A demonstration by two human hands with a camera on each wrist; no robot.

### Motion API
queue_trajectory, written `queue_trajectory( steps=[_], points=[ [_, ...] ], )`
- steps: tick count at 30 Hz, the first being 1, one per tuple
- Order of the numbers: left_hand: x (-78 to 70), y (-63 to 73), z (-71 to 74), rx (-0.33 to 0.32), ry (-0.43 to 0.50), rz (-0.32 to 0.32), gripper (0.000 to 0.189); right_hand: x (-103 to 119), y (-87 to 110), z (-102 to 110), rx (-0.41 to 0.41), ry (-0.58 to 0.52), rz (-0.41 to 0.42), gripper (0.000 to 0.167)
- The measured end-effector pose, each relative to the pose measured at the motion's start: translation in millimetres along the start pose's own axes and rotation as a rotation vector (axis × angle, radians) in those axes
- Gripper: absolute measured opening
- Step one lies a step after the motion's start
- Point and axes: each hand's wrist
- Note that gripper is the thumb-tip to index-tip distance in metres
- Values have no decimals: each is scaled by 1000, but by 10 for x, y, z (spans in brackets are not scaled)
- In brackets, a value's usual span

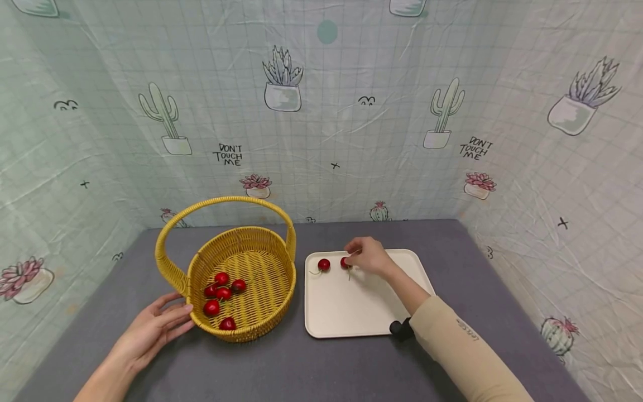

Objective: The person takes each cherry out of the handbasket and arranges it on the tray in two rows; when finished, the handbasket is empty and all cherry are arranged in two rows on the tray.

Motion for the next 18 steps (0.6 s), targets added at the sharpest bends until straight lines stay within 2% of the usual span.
queue_trajectory(
  steps=[8, 15, 18],
  points=[
    [-2, 0, 1, 4, 1, 2, 77, 322, 59, 31, 57, 38, 92, 23],
    [0, 4, 1, 5, 0, 0, 78, 534, 131, -51, 109, 89, 246, 19],
    [1, 6, 4, 6, -1, -1, 77, 636, 174, -88, 126, 85, 273, 17]
  ],
)
Point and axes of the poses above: each hand's wrist, its own y-axis away from the middle knuckle, its own z-axis out of the back of the hand, x = y × z
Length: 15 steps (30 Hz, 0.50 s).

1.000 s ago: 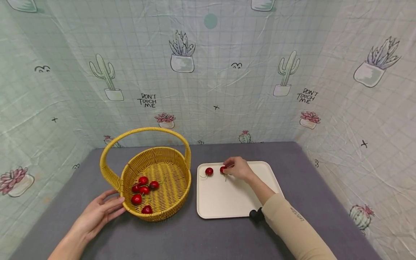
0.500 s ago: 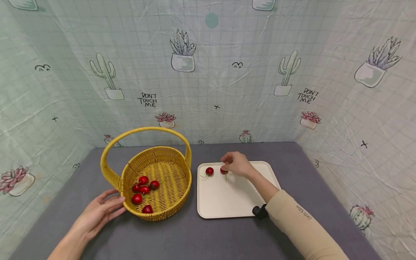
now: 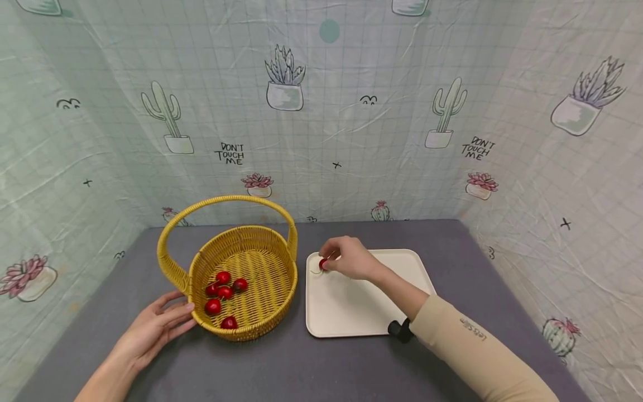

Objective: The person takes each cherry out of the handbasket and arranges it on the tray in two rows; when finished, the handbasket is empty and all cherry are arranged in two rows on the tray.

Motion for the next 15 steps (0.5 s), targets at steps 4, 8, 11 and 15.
queue_trajectory(
  steps=[4, 8, 11, 15],
  points=[
    [5, 4, 2, 5, 5, 0, 76, 140, 10, -31, 40, -5, 43, 16],
    [6, 4, 4, 9, 7, -3, 76, 264, 0, -76, 79, 2, 93, 16],
    [1, 0, 8, 10, 8, -4, 76, 360, -26, -124, 108, 2, 113, 16],
    [3, 2, 11, 8, 9, -4, 77, 474, -82, -191, 144, 15, 144, 16]
  ],
)
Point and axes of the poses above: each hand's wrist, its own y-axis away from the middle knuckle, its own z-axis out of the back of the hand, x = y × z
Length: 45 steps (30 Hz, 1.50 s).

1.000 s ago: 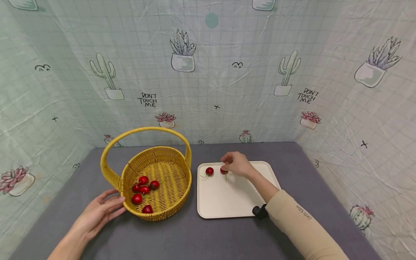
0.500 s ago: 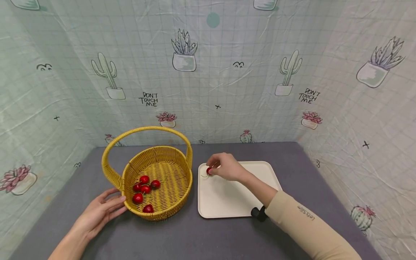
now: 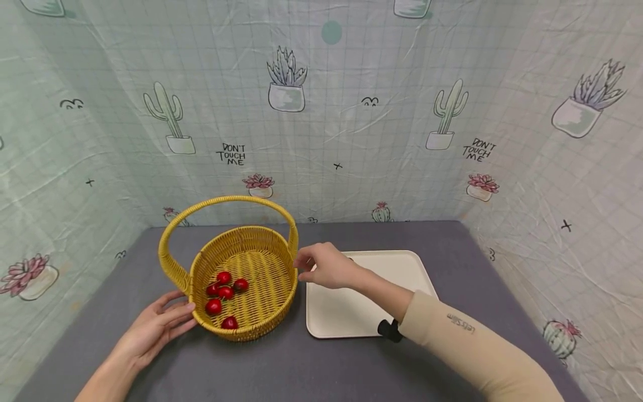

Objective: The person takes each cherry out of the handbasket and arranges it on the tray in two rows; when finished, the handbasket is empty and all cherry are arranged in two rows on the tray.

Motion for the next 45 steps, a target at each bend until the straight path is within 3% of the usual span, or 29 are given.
queue_trajectory(
  steps=[14, 25, 37, 45],
  points=[
    [4, -4, -2, -2, -4, 0, 76, 241, -357, -261, 96, 59, 104, 21],
    [15, 3, -6, -13, -1, 17, 76, 227, -606, -371, 212, 62, 118, 25],
    [13, 2, -3, -10, -7, 15, 77, 18, -910, -600, 233, 72, 50, 30],
    [0, 12, -5, -1, -2, 11, 78, 24, -1039, -779, 212, 84, 26, 37]
  ],
)
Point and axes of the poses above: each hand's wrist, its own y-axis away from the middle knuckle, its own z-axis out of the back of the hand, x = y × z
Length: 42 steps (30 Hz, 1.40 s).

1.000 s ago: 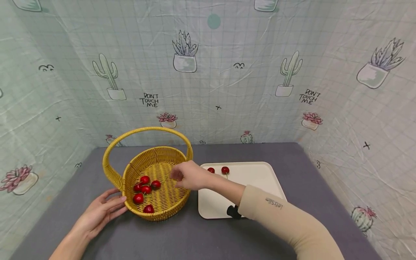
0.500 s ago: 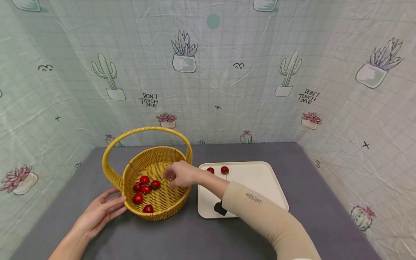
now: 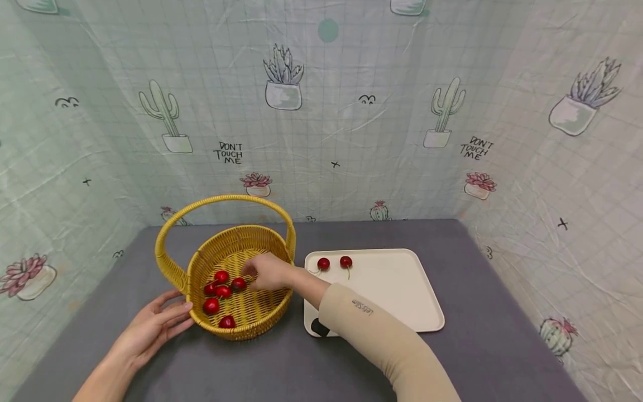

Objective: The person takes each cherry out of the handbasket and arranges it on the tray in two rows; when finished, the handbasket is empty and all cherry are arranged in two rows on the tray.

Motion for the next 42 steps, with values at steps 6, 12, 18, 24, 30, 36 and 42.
queue_trajectory(
  steps=[6, 12, 18, 24, 30, 36, 42],
  points=[
    [-7, 7, 5, -9, -1, 7, 77, 52, -83, -83, -25, 43, -4, 39],
    [-26, 6, 8, -2, -1, 3, 77, 84, -136, -133, -58, 63, 7, 38],
    [-23, 3, 13, -6, -6, 1, 77, 130, -194, -208, -69, 85, -6, 33],
    [-26, -1, 16, -1, -2, -4, 75, 166, -197, -264, -106, 115, -24, 26],
    [-16, 8, 11, 4, 4, -6, 74, 173, -194, -287, -120, 159, -20, 25],
    [-4, -2, 7, -7, 4, 0, 75, 182, -169, -271, -125, 130, 3, 23],
    [14, 8, 3, 1, 2, -4, 76, 189, -122, -186, -155, 36, 22, 22]
  ],
)
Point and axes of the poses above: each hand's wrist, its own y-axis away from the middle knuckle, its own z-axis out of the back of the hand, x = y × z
